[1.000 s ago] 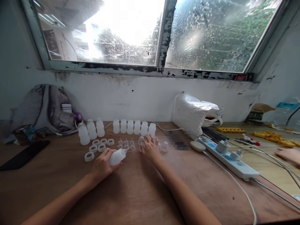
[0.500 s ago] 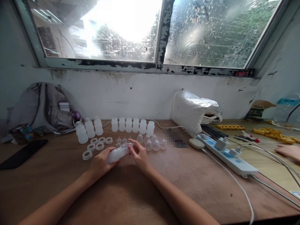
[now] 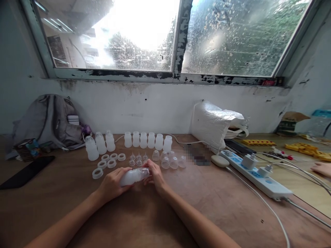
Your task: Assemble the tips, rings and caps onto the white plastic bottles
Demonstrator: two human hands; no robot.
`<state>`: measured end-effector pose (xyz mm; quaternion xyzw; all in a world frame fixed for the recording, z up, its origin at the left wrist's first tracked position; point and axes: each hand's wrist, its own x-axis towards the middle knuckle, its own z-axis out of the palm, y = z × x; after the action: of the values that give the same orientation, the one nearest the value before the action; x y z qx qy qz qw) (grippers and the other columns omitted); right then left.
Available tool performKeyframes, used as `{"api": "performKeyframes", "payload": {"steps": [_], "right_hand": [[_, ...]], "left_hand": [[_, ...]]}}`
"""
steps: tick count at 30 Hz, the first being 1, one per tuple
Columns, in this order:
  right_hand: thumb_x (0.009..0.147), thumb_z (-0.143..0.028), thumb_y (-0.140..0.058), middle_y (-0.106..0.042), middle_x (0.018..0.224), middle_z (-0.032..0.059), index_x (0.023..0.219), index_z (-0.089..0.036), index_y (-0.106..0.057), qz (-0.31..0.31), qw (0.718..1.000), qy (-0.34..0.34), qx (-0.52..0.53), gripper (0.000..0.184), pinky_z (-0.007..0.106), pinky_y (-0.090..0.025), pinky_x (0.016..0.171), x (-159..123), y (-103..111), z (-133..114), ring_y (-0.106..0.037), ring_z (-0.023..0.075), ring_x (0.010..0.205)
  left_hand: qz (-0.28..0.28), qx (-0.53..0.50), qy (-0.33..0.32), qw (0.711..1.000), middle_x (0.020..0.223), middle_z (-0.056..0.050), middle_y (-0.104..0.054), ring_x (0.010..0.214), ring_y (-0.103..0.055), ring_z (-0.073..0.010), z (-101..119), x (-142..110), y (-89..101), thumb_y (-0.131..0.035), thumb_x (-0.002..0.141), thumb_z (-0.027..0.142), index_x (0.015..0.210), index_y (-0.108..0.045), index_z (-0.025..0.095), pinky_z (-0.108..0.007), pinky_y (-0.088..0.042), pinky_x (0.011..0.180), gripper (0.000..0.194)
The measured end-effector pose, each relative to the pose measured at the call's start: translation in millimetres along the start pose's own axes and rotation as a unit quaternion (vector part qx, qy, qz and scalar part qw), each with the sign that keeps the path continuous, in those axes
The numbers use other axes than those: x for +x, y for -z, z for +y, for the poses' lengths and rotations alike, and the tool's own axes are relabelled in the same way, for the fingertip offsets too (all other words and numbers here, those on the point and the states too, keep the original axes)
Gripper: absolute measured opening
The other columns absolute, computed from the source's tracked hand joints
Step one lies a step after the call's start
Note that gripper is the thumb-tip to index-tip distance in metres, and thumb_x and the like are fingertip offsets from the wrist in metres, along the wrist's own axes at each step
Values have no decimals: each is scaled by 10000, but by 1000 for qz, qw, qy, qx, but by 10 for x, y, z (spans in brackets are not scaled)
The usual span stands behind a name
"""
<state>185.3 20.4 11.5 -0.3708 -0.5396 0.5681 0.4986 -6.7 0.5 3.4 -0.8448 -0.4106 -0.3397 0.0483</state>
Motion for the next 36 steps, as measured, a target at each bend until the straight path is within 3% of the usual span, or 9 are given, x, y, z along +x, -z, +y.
{"api": "performKeyframes", "payload": {"steps": [4,10,16,22,36], "right_hand": [[731,-634,-360,-523,617,17,662,-141,-537,-24,998,-59,26,528,191,-370,313,24,-2,-1,-492,107,456],[743,-628,-361,-597,654,45,690,-139,-593,-63,995,-62,41,544,234,-420,517,-16,-98,22,-541,129,566],[801,-492,-402,-622,817,60,808,-158,-599,-97,993,-21,62,388,292,-428,690,-130,-156,-71,-573,175,766],[829,-442,-373,-606,964,69,855,-172,-599,-144,989,21,11,353,346,-398,824,-216,-181,-243,-553,200,908],[830,-475,-345,-620,908,71,818,-165,-617,-130,990,51,2,413,360,-406,835,-213,-176,-158,-570,200,863]], "left_hand": [[-53,-11,-55,997,985,-83,-600,866,-572,-212,41,7,55,-537,724,382,1139,-456,185,-329,-466,765,466],[-95,-22,-102,990,984,-106,-599,856,-568,-230,55,-11,81,-537,712,385,1160,-448,155,-356,-467,743,511],[-41,-37,-131,990,966,-113,-613,827,-579,-231,130,-13,83,-531,709,369,1115,-482,128,-360,-478,707,475],[-4,-41,-133,990,941,-111,-620,824,-587,-228,196,-58,112,-502,726,360,1119,-479,144,-356,-477,712,449],[-2,8,-119,993,874,-97,-641,717,-585,-212,301,-78,149,-480,732,323,1078,-504,143,-350,-472,647,391]]}}
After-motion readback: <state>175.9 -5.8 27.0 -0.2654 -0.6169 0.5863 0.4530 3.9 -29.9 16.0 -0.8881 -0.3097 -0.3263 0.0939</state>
